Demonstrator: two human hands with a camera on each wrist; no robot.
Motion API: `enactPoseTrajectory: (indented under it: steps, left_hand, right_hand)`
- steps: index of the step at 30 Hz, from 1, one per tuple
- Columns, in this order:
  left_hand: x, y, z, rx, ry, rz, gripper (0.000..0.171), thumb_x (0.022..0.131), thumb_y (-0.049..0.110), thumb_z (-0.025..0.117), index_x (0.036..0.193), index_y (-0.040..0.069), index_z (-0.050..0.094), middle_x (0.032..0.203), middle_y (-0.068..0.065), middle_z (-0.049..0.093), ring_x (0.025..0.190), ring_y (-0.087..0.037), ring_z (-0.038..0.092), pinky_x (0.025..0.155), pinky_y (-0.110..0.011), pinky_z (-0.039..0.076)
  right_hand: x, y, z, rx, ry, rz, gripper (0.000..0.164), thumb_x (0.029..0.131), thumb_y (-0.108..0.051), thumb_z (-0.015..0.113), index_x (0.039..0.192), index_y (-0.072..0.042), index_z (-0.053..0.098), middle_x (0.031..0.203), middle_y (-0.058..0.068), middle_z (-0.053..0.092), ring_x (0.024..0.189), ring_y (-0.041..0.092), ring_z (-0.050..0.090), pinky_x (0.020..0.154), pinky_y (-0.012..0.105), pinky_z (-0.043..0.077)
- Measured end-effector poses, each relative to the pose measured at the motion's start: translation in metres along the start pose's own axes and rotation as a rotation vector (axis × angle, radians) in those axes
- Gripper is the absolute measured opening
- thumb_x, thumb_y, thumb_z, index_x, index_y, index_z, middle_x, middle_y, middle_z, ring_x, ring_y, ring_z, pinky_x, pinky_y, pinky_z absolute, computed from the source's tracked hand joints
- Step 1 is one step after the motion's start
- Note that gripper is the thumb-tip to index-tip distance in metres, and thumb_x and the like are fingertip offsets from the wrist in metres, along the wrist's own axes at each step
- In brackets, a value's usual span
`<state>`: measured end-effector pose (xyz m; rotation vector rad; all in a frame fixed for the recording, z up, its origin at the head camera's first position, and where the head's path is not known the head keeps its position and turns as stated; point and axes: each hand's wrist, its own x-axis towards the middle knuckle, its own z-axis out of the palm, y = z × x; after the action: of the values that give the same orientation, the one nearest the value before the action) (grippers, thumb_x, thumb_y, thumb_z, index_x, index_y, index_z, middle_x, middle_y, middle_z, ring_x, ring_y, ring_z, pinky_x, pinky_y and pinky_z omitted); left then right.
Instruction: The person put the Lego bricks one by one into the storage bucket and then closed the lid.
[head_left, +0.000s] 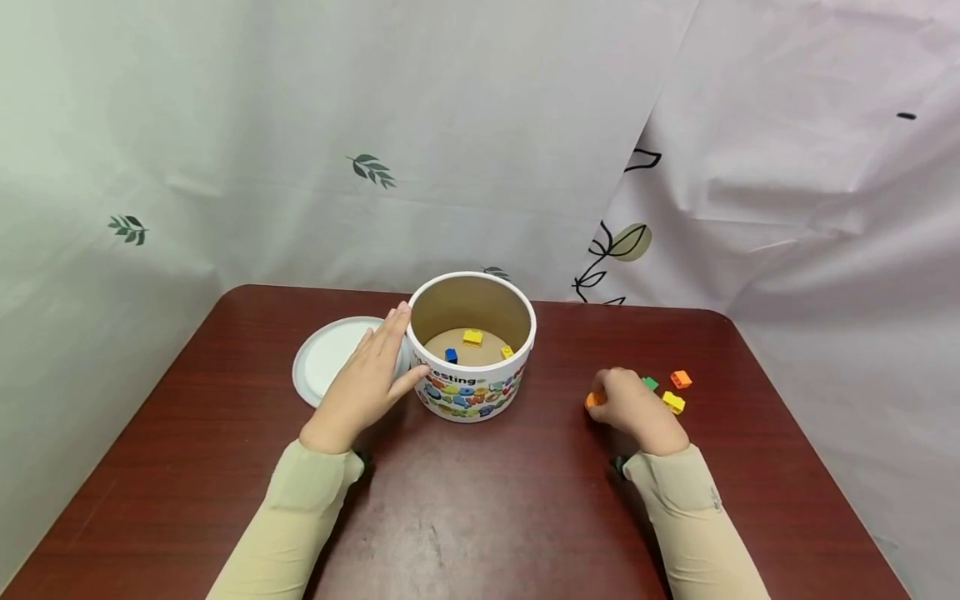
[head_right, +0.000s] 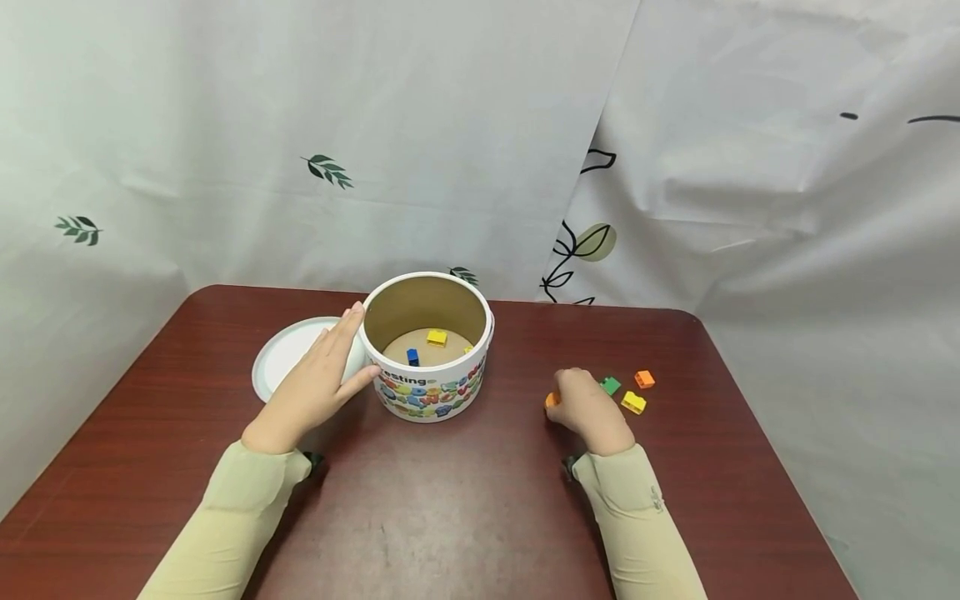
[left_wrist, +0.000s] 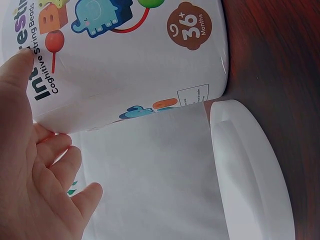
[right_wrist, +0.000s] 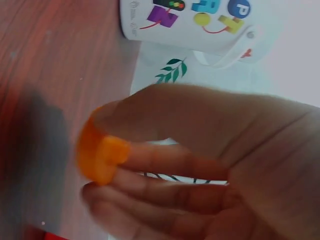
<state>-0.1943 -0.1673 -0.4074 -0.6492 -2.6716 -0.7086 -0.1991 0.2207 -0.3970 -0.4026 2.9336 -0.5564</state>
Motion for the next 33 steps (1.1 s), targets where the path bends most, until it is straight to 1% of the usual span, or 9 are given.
enactPoseTrajectory:
  steps: [3, 7, 10, 14, 18, 23, 26, 33]
  left_hand:
    - [0.0, 0.0, -0.001, 0.002, 0.001, -0.003, 0.091, 0.098, 0.039, 0.068, 0.163, 0.007, 0.014, 0.167, -0.014, 0.022, 0.153, -0.031, 0.023, 0.12, -0.06, 0.021]
    - [-0.001, 0.001, -0.003, 0.001, 0.0, -0.008, 0.091, 0.097, 0.039, 0.069, 0.163, 0.007, 0.014, 0.167, -0.014, 0.021, 0.153, -0.031, 0.023, 0.12, -0.06, 0.02]
    - [-0.001, 0.001, -0.004, 0.003, 0.001, -0.008, 0.091, 0.097, 0.039, 0.068, 0.163, 0.007, 0.014, 0.167, -0.014, 0.021, 0.153, -0.031, 0.022, 0.12, -0.06, 0.021]
    - [-0.001, 0.0, -0.004, 0.004, 0.003, -0.01, 0.091, 0.097, 0.039, 0.068, 0.163, 0.006, 0.015, 0.167, -0.014, 0.022, 0.153, -0.031, 0.023, 0.12, -0.06, 0.021]
    - [-0.001, 0.0, -0.004, -0.006, -0.005, -0.012, 0.091, 0.098, 0.039, 0.068, 0.163, 0.007, 0.014, 0.167, -0.014, 0.021, 0.153, -0.031, 0.022, 0.121, -0.059, 0.019]
    - [-0.002, 0.0, -0.004, -0.008, -0.013, -0.016, 0.09, 0.098, 0.04, 0.067, 0.163, 0.008, 0.013, 0.167, -0.014, 0.021, 0.153, -0.031, 0.022, 0.121, -0.059, 0.019]
    - [-0.003, 0.0, -0.005, -0.006, -0.014, -0.015, 0.09, 0.098, 0.041, 0.067, 0.164, 0.008, 0.013, 0.168, -0.013, 0.02, 0.153, -0.031, 0.021, 0.121, -0.059, 0.019]
    - [-0.002, 0.001, -0.006, 0.005, 0.001, 0.004, 0.088, 0.097, 0.04, 0.068, 0.163, 0.008, 0.019, 0.168, -0.01, 0.02, 0.154, -0.028, 0.021, 0.121, -0.059, 0.02]
  right_hand:
    - [0.0, -0.004, -0.005, -0.001, 0.075, -0.03, 0.019, 0.08, -0.007, 0.075, 0.094, 0.003, 0.067, 0.084, 0.009, 0.059, 0.073, 0.023, 0.054, 0.067, 0.037, 0.052]
    - [0.0, -0.009, -0.009, 0.019, 0.186, -0.078, 0.023, 0.08, -0.007, 0.074, 0.099, 0.004, 0.068, 0.088, 0.011, 0.06, 0.077, 0.024, 0.058, 0.071, 0.04, 0.054]
    - [0.0, -0.013, -0.01, 0.052, 0.237, -0.106, 0.025, 0.08, -0.007, 0.074, 0.101, 0.006, 0.069, 0.09, 0.013, 0.061, 0.08, 0.025, 0.061, 0.074, 0.042, 0.057]
    - [-0.001, -0.016, -0.01, 0.091, 0.289, -0.123, 0.029, 0.082, -0.007, 0.075, 0.107, 0.007, 0.069, 0.096, 0.015, 0.063, 0.084, 0.029, 0.065, 0.078, 0.045, 0.06]
    - [-0.003, -0.017, -0.011, 0.124, 0.372, -0.146, 0.031, 0.082, -0.006, 0.077, 0.11, 0.006, 0.07, 0.099, 0.015, 0.064, 0.086, 0.031, 0.067, 0.078, 0.045, 0.06]
    - [-0.005, -0.02, -0.011, 0.164, 0.478, -0.207, 0.031, 0.081, -0.002, 0.078, 0.111, 0.004, 0.072, 0.1, 0.013, 0.065, 0.084, 0.027, 0.067, 0.078, 0.044, 0.06]
    - [-0.007, -0.024, -0.011, 0.188, 0.51, -0.23, 0.032, 0.08, 0.001, 0.078, 0.111, 0.003, 0.073, 0.101, 0.012, 0.066, 0.085, 0.024, 0.066, 0.079, 0.044, 0.06]
    - [-0.009, -0.036, -0.011, 0.233, 0.543, -0.266, 0.034, 0.078, 0.003, 0.079, 0.111, 0.002, 0.074, 0.102, 0.009, 0.066, 0.086, 0.022, 0.067, 0.08, 0.043, 0.06]
